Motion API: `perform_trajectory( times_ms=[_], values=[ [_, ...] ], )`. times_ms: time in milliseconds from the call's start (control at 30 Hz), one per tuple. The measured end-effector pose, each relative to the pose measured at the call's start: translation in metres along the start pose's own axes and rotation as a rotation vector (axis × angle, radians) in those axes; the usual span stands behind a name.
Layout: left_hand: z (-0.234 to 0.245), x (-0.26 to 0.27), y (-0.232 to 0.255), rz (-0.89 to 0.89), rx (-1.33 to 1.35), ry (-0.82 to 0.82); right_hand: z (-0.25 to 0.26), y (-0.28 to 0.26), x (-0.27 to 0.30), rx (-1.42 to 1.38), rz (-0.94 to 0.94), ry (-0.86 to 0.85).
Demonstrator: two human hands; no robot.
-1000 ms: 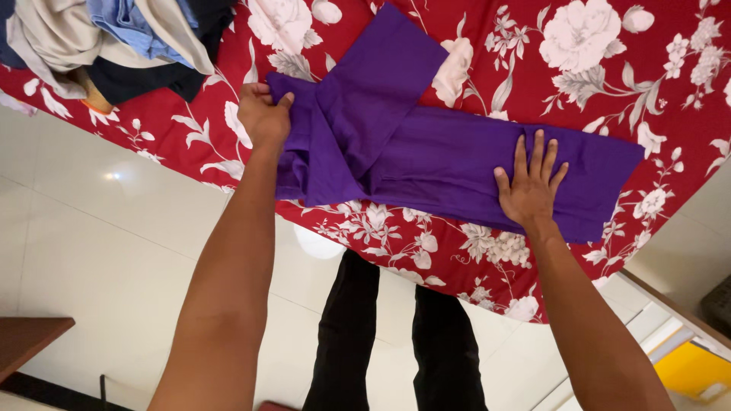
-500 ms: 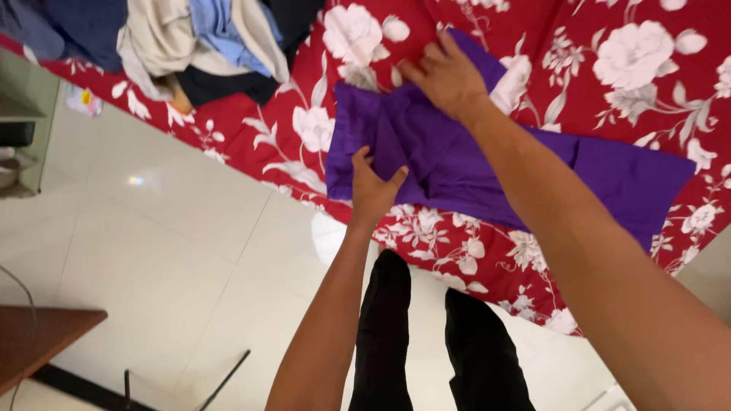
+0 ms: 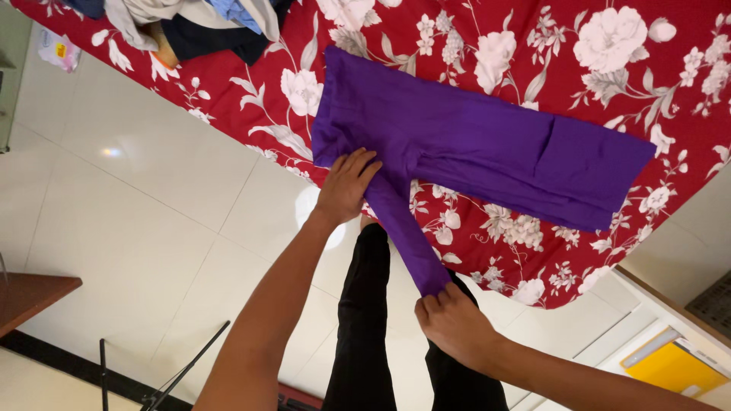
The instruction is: The person folds a purple garment and a black button-up shirt with a red pattern by hand on a bed, placing each folded item onto a stack of folded clothes.
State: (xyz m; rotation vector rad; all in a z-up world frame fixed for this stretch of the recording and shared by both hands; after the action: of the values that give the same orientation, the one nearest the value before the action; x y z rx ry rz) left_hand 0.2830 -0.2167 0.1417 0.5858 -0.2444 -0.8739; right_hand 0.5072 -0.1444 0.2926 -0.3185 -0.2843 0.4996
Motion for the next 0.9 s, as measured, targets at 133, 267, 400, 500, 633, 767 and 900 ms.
perform_trajectory(
  times_ms=[133, 267, 400, 500, 633, 767, 900],
  values=[
    [-0.009, 0.003, -0.015, -0.228, -0.176, 0.033, -0.012, 0.000, 0.001, -0.147, -0.101, -0.035],
    [-0.013, -0.009, -0.035, -0.327, -0.258, -0.098, 0.025, 0.018, -0.003, -0.080, -0.165, 0.113],
    [0.002, -0.031, -0.043, -0.199, -0.186, -0.277, 0.060, 0.052, 0.006, 0.036, -0.222, 0.179],
    [0.009, -0.055, -0.050, 0.065, -0.067, -0.371, 0.069, 0.106, 0.033, 0.119, -0.348, 0.233],
    [0.010, -0.096, -0.048, 0.133, 0.144, -0.149, 0.047, 0.191, 0.077, 0.306, -0.554, 0.330],
    [-0.022, -0.128, -0.053, 0.272, 0.288, -0.053, -0.018, 0.268, 0.111, 0.428, -0.738, 0.203],
    [-0.045, -0.137, -0.067, 0.276, 0.116, -0.089, -0.085, 0.326, 0.165, -0.084, -1.309, 0.438]
  ],
)
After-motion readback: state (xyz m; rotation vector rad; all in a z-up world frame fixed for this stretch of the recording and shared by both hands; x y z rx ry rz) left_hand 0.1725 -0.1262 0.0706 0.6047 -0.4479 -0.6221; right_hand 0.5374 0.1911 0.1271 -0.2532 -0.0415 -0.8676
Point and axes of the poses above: each hand's wrist, its own x-axis away from the middle knuckle, its own z-axis out of the back of the hand, y = z × x, the point moved 6 cm from there along -x, towards the middle knuckle, and after that the axes turned 14 degrees about y, right-handed, at the moved point
